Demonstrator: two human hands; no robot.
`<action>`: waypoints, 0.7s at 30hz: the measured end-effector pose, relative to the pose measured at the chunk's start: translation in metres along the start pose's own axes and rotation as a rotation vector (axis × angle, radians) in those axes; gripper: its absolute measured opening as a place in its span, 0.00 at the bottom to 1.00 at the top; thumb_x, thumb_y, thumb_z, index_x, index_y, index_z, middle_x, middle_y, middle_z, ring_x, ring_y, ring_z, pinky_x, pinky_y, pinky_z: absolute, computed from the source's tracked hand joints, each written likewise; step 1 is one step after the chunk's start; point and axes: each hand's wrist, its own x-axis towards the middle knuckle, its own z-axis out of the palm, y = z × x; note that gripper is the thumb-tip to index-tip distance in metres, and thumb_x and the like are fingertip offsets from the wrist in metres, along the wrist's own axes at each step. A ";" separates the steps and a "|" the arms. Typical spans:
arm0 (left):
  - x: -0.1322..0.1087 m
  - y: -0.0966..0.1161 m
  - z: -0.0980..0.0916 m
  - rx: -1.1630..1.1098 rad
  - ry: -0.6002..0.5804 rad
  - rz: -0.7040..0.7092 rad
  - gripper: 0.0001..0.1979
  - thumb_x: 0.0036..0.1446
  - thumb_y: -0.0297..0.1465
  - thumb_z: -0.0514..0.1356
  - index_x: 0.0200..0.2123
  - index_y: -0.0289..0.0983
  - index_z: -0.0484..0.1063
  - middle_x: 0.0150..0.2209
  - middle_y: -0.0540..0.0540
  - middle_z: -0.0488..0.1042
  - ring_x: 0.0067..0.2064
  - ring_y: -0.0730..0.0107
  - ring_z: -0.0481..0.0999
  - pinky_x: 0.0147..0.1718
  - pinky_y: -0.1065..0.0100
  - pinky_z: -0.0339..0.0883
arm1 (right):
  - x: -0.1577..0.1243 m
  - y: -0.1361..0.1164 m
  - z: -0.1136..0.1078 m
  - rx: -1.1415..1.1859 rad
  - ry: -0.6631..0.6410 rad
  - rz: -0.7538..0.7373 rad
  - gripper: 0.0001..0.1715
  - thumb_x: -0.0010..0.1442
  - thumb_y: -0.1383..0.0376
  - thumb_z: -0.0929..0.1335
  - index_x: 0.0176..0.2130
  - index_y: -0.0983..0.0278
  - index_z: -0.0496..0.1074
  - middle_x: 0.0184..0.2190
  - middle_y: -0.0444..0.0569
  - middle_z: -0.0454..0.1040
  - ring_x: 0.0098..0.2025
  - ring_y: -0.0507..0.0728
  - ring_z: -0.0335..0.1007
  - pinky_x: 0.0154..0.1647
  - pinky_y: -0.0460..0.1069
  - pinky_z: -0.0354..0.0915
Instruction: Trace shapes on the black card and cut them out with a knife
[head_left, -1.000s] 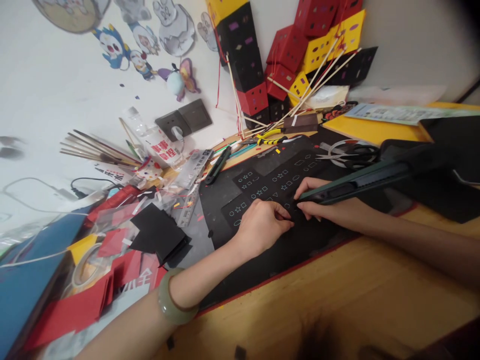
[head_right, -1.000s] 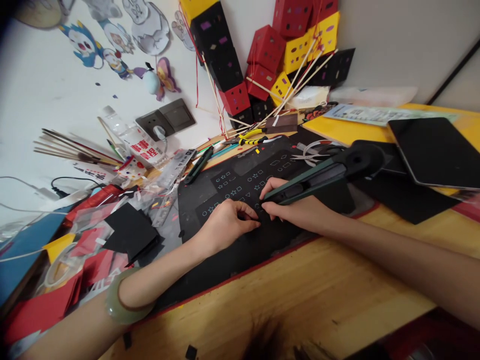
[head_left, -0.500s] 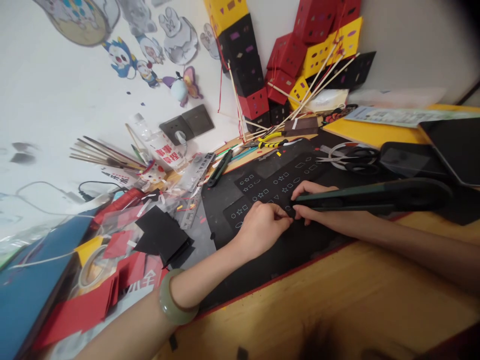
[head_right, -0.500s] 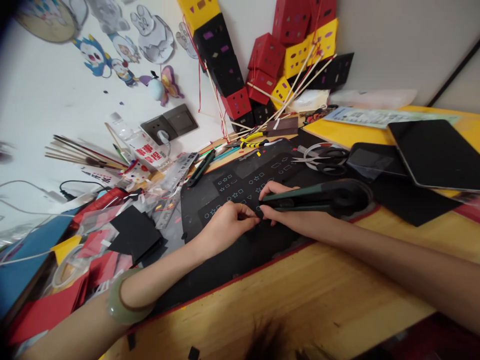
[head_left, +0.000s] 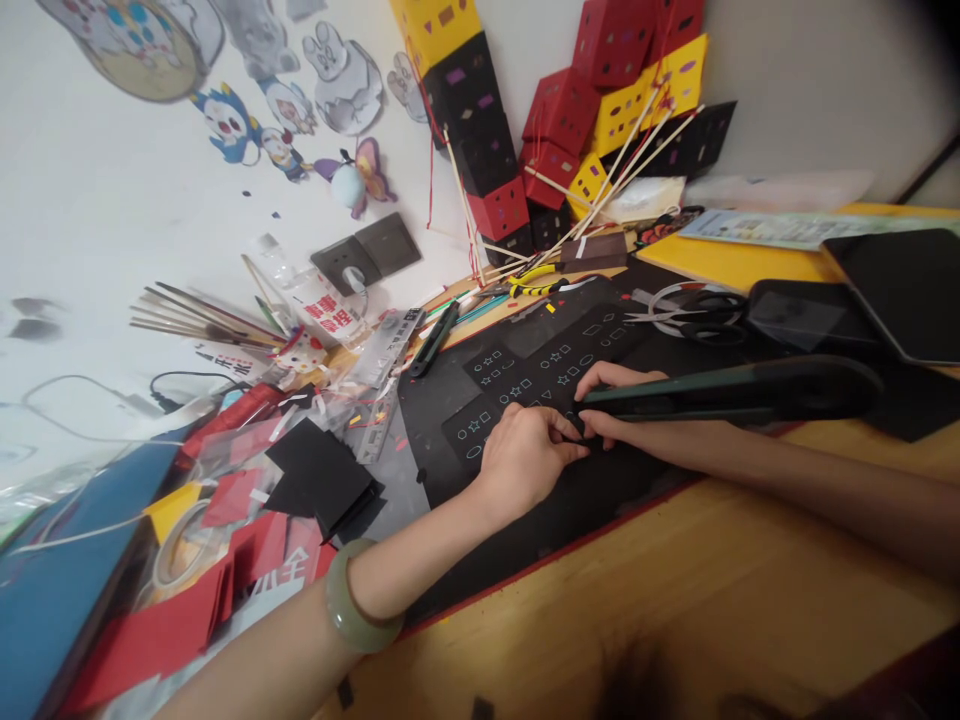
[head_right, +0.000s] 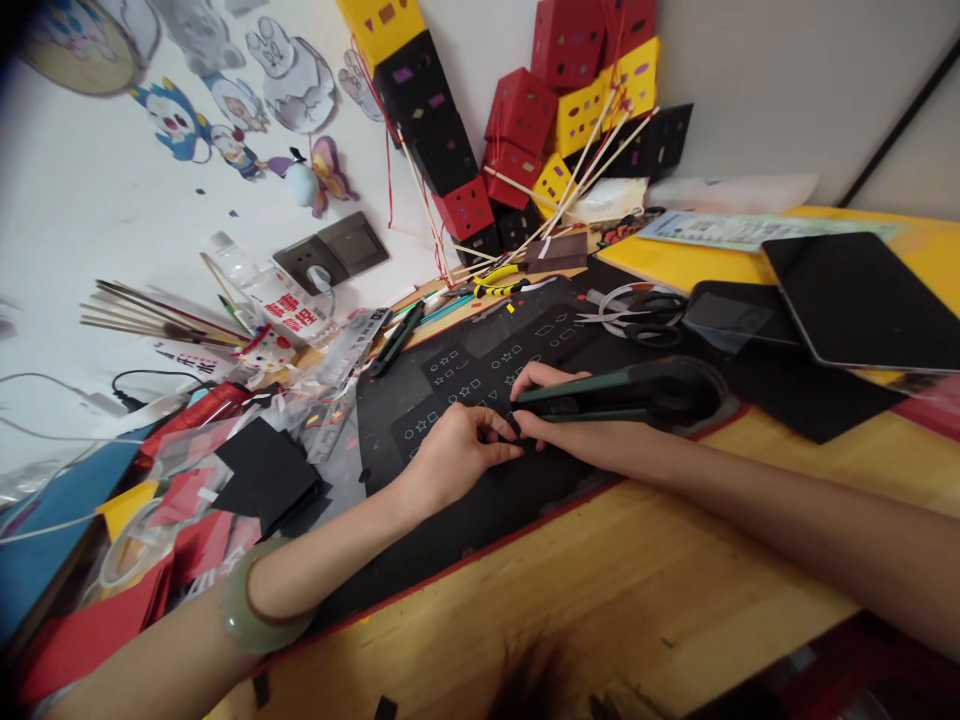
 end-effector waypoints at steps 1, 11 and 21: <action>0.000 0.000 0.000 0.000 -0.008 0.001 0.05 0.48 0.33 0.63 0.31 0.42 0.75 0.25 0.52 0.71 0.34 0.67 0.67 0.28 0.70 0.57 | 0.000 0.001 0.000 -0.002 0.003 0.007 0.09 0.51 0.65 0.65 0.36 0.59 0.66 0.23 0.41 0.74 0.26 0.53 0.73 0.27 0.46 0.65; 0.003 0.004 -0.003 0.031 -0.057 0.007 0.05 0.50 0.31 0.59 0.29 0.38 0.75 0.26 0.49 0.71 0.34 0.65 0.69 0.32 0.68 0.60 | 0.000 -0.003 0.007 0.007 0.046 0.065 0.08 0.51 0.65 0.65 0.36 0.59 0.66 0.23 0.40 0.75 0.23 0.52 0.72 0.29 0.46 0.66; -0.010 -0.047 -0.088 0.125 0.148 -0.032 0.06 0.55 0.28 0.54 0.36 0.35 0.68 0.33 0.45 0.74 0.38 0.65 0.74 0.41 0.63 0.66 | 0.000 0.003 0.001 0.287 -0.010 -0.042 0.08 0.57 0.62 0.63 0.39 0.61 0.63 0.24 0.42 0.75 0.20 0.49 0.68 0.23 0.44 0.63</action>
